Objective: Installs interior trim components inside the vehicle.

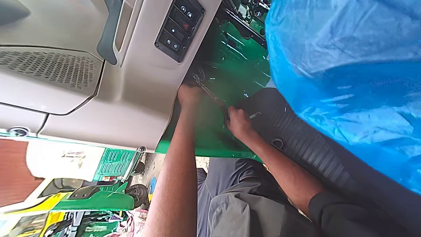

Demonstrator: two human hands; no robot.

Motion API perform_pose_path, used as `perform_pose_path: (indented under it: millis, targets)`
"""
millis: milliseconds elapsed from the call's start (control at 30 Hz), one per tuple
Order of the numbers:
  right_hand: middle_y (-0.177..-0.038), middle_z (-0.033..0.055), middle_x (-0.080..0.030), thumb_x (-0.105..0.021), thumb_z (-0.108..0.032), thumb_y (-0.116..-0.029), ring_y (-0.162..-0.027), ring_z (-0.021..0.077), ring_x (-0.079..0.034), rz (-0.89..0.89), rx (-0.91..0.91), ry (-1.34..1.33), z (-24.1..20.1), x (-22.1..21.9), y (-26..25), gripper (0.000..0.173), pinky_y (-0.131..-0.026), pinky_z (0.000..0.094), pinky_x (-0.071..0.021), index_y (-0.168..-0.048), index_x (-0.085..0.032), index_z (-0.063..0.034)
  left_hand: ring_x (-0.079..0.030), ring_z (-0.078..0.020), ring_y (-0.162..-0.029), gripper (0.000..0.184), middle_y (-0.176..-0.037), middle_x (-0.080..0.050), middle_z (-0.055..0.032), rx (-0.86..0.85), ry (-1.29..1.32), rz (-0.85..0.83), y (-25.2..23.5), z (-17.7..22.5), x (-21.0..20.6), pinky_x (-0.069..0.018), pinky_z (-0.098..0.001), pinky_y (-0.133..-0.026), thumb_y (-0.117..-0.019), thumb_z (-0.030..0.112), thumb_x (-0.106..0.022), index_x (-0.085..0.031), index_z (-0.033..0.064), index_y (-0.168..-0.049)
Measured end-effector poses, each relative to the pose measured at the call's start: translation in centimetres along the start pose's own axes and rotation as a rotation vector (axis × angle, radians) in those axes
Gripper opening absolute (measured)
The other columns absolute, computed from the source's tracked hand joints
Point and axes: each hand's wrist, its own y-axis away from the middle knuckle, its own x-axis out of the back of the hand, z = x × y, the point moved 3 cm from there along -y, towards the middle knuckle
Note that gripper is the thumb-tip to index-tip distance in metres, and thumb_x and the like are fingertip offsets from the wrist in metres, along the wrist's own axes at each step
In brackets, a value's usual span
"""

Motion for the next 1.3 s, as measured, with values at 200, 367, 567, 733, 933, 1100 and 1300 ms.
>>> perform_pose_path:
  millis: [200,367,567,733,933,1100,1300]
  targets:
    - [-0.079,0.0177,-0.067,-0.074,-0.022,-0.0925,-0.073,0.0368,-0.069,0.052,0.032,-0.064,-0.1,0.6,0.1,0.023,-0.062,0.0551,-0.0556,-0.101,-0.066,-0.0024,-0.07,-0.0259,-0.083,0.022,-0.089,-0.071,-0.0101,-0.033,0.02,-0.041,0.0,0.2,0.1,-0.057,-0.0543,-0.077,-0.0857,0.023,-0.074,-0.071,0.0092,-0.103]
    - [-0.071,0.014,-0.063,-0.074,-0.026,-0.0941,-0.063,0.0325,-0.064,0.074,0.015,-0.142,0.5,1.5,0.1,0.022,-0.054,0.0518,-0.0522,-0.092,-0.064,-0.0058,-0.07,-0.0273,-0.098,0.052,-0.105,-0.072,-0.013,-0.233,-0.104,-0.126,-0.4,0.9,0.1,-0.0569,-0.0552,-0.089,-0.0781,0.023,-0.086,-0.064,0.0047,-0.122]
    - [-0.068,0.0108,-0.062,-0.076,-0.03,-0.0931,-0.06,0.0293,-0.063,0.087,0.028,-0.177,0.8,1.0,0.0,0.025,-0.052,0.0497,-0.0512,-0.089,-0.065,-0.0075,-0.065,-0.0343,-0.115,0.083,-0.126,-0.065,-0.021,-0.292,-0.252,-0.105,-0.4,1.1,0.2,-0.0523,-0.0573,-0.101,-0.0777,0.025,-0.089,-0.045,0.0014,-0.145]
    - [-0.067,0.0087,-0.061,-0.078,-0.033,-0.0911,-0.058,0.027,-0.062,0.089,0.027,-0.177,1.3,0.4,-0.2,0.027,-0.051,0.0478,-0.0502,-0.087,-0.065,-0.0093,-0.064,-0.0335,-0.118,0.104,-0.133,-0.062,-0.0206,-0.253,-0.245,-0.201,-0.7,0.8,0.0,-0.0528,-0.0555,-0.101,-0.0798,0.021,-0.088,-0.022,0.0077,-0.16]
    - [-0.068,0.0089,-0.063,-0.08,-0.03,-0.0899,-0.058,0.0247,-0.063,0.08,0.016,-0.234,0.6,0.9,0.2,0.026,-0.052,0.0457,-0.0521,-0.087,-0.067,-0.0078,-0.061,-0.0328,-0.125,0.103,-0.137,-0.06,-0.0194,-0.294,-0.213,-0.207,-1.0,1.0,0.4,-0.0494,-0.0539,-0.106,-0.0771,0.015,-0.089,-0.027,0.0054,-0.158]
    - [-0.067,0.0092,-0.063,-0.081,-0.028,-0.0886,-0.058,0.0251,-0.062,0.082,0.011,-0.249,0.4,1.1,0.3,0.025,-0.052,0.0459,-0.0513,-0.086,-0.067,-0.0072,-0.065,-0.0342,-0.114,0.086,-0.124,-0.066,-0.0192,-0.291,-0.24,-0.205,-1.2,1.0,0.6,-0.0519,-0.0569,-0.1,-0.0766,0.018,-0.09,-0.044,0.0051,-0.148]
    - [-0.067,0.0083,-0.063,-0.082,-0.034,-0.0878,-0.058,0.0245,-0.061,0.074,-0.013,-0.281,0.4,1.1,0.4,0.029,-0.052,0.046,-0.0512,-0.086,-0.068,-0.0077,-0.065,-0.0344,-0.111,0.079,-0.121,-0.066,-0.019,-0.273,-0.234,-0.205,-1.4,1.0,0.5,-0.0536,-0.0565,-0.096,-0.0743,0.014,-0.091,-0.049,0.007,-0.141]
